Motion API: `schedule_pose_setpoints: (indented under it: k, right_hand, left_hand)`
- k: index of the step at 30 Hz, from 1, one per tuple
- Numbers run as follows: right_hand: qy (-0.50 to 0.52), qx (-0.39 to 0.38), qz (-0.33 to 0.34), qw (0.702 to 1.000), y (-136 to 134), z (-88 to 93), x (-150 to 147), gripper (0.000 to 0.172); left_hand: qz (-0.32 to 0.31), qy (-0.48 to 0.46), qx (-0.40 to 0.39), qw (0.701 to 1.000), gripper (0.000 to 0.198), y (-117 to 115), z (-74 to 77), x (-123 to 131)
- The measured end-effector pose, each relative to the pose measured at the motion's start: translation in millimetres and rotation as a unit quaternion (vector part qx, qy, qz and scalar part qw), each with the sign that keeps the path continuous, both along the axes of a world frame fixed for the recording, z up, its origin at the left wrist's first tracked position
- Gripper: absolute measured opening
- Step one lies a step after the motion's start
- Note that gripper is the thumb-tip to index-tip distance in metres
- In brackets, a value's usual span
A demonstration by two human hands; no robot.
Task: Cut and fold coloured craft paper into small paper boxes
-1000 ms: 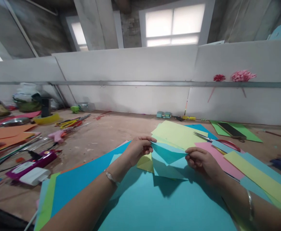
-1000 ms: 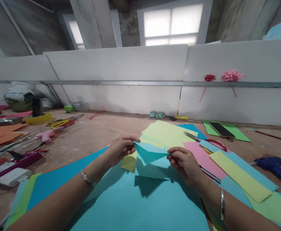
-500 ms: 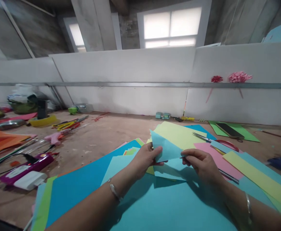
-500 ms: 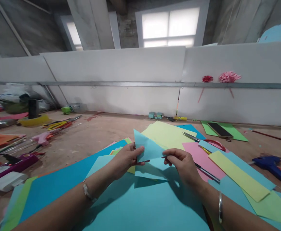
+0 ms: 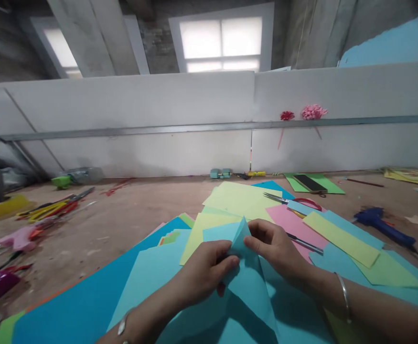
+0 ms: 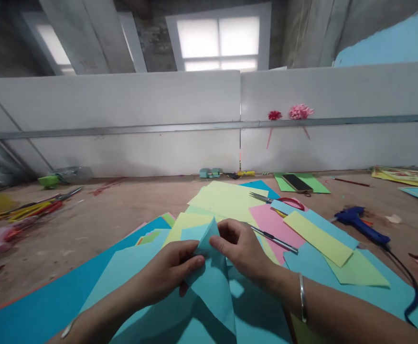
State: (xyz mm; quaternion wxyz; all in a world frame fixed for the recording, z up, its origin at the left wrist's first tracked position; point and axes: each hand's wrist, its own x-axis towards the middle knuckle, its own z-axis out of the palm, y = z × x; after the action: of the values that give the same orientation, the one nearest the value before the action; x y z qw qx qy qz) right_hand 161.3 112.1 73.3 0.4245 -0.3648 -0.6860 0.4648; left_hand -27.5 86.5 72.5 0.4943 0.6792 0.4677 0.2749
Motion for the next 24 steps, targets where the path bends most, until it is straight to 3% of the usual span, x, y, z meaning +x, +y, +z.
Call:
schedule_pose_setpoints:
  k: [8,13,24]
  right_hand:
    - [0.024,-0.042,-0.032,0.998,4.5,-2.7,3.2,0.034]
    - [0.063,-0.053,-0.002,0.997,6.2,-0.5,3.6,0.040]
    - [0.047,-0.083,-0.062,0.994,6.9,-0.5,3.5,0.047]
  left_hand:
    - [0.039,0.042,-0.004,0.998,0.025,2.2,-1.0,1.4]
    - [0.017,0.039,-0.036,0.998,0.019,1.1,-0.6,2.1]
    - [0.007,0.018,-0.060,0.998,0.026,-1.5,-4.6,8.9]
